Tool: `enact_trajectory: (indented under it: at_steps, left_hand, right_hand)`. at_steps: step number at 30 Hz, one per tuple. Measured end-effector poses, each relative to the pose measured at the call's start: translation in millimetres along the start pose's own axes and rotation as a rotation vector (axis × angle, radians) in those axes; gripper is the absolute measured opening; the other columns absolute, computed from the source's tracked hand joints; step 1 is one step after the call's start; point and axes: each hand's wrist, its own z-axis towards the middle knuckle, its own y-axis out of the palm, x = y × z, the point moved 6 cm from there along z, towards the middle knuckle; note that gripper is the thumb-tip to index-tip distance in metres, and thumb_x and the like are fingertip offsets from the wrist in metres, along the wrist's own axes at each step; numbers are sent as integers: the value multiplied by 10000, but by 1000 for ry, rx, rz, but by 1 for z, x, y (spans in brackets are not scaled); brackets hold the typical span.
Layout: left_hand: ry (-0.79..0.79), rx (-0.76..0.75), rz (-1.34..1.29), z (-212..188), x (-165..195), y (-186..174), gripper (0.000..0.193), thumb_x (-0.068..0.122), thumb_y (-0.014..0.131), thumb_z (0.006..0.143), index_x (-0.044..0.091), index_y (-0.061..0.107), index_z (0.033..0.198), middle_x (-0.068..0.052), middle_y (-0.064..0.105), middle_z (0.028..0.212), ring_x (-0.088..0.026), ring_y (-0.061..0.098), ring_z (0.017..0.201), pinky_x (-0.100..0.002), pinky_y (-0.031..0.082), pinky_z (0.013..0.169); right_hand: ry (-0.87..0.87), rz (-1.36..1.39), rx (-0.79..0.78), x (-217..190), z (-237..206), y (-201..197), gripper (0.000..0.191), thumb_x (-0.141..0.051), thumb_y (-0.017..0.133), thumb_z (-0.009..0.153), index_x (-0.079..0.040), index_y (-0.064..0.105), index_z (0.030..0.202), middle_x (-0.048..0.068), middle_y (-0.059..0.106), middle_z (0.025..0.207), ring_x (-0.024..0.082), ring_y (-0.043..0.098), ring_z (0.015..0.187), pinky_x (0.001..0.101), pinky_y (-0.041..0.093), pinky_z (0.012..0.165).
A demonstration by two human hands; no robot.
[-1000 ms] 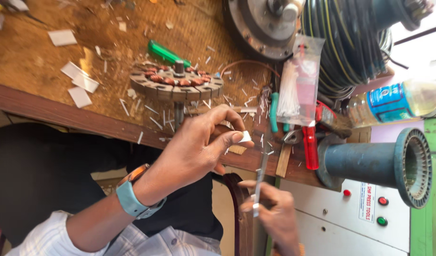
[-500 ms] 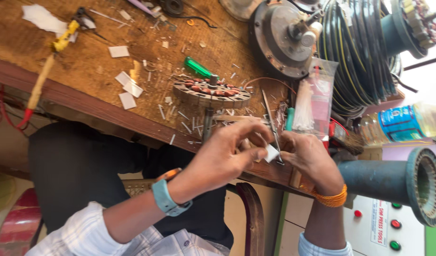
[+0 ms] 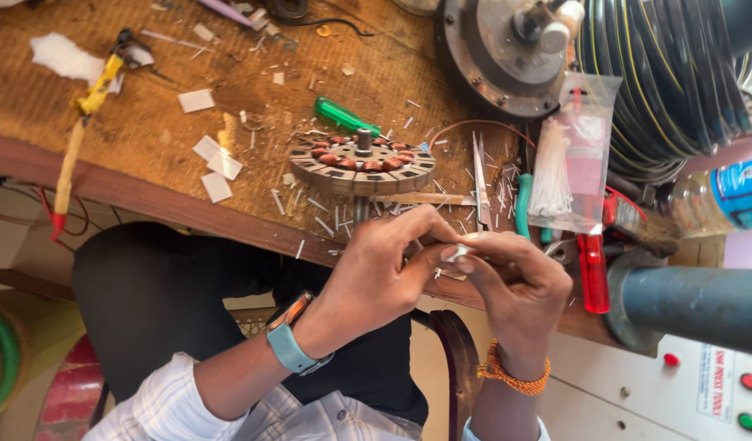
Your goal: The person inserts small white insulating pieces into slots of a motor stator, trims them with scissors, and uses a screwdriver to adjust the copper windings. The work is performed at a cluttered workbench with multiple motor parts and tools visible.
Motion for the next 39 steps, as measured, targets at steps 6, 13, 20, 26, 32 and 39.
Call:
enact_trajectory:
  at_steps: [6,13,20,26,32,39]
  left_hand:
    - [41,-13,10,0,-2,4,113,59,730,944,15,728,1048,-64,750,912,-129,741,816,-275,552,671]
    - [-265,18,-199,-8,-16,17,108,72,716,938,-3,735,1013,-35,700,905,-49,677,694,-189,554,483]
    - [9,90,51,-12,7,9,74,7,736,957,3,727,1030,-61,689,888,-81,692,685,-195,561,505]
    - [274,128,238,-16,18,7,141,-62,736,951,2,654,1046,-82,647,911,-188,669,733,-271,528,642]
    - [-79,104,-15,-10,-5,9,100,-14,724,916,-19,660,994,-30,654,898,-41,657,680,-199,545,480]
    - [-62,133,-81,-6,3,9,93,-25,723,902,-14,667,975,-105,602,987,-118,636,700,-252,513,507]
  right_hand:
    - [-184,15,-8,-3,0,-2,131,36,791,905,-5,707,996,109,754,974,138,737,856,235,587,755]
    - [-330,-85,-1,-19,0,-8,135,33,807,903,-32,715,978,108,757,956,129,749,821,220,579,712]
    - [-82,95,-43,-9,5,-5,193,-5,828,826,27,742,996,124,765,968,143,733,855,240,584,758]
    - [59,247,-10,7,-4,7,128,-9,788,897,31,730,1003,108,761,978,131,720,885,238,597,809]
    - [78,659,0,23,0,28,175,-106,767,984,32,670,1029,93,671,1045,155,633,996,272,518,896]
    - [-226,441,-134,6,7,13,291,-252,786,963,-3,691,1080,76,675,1036,149,652,960,270,531,839]
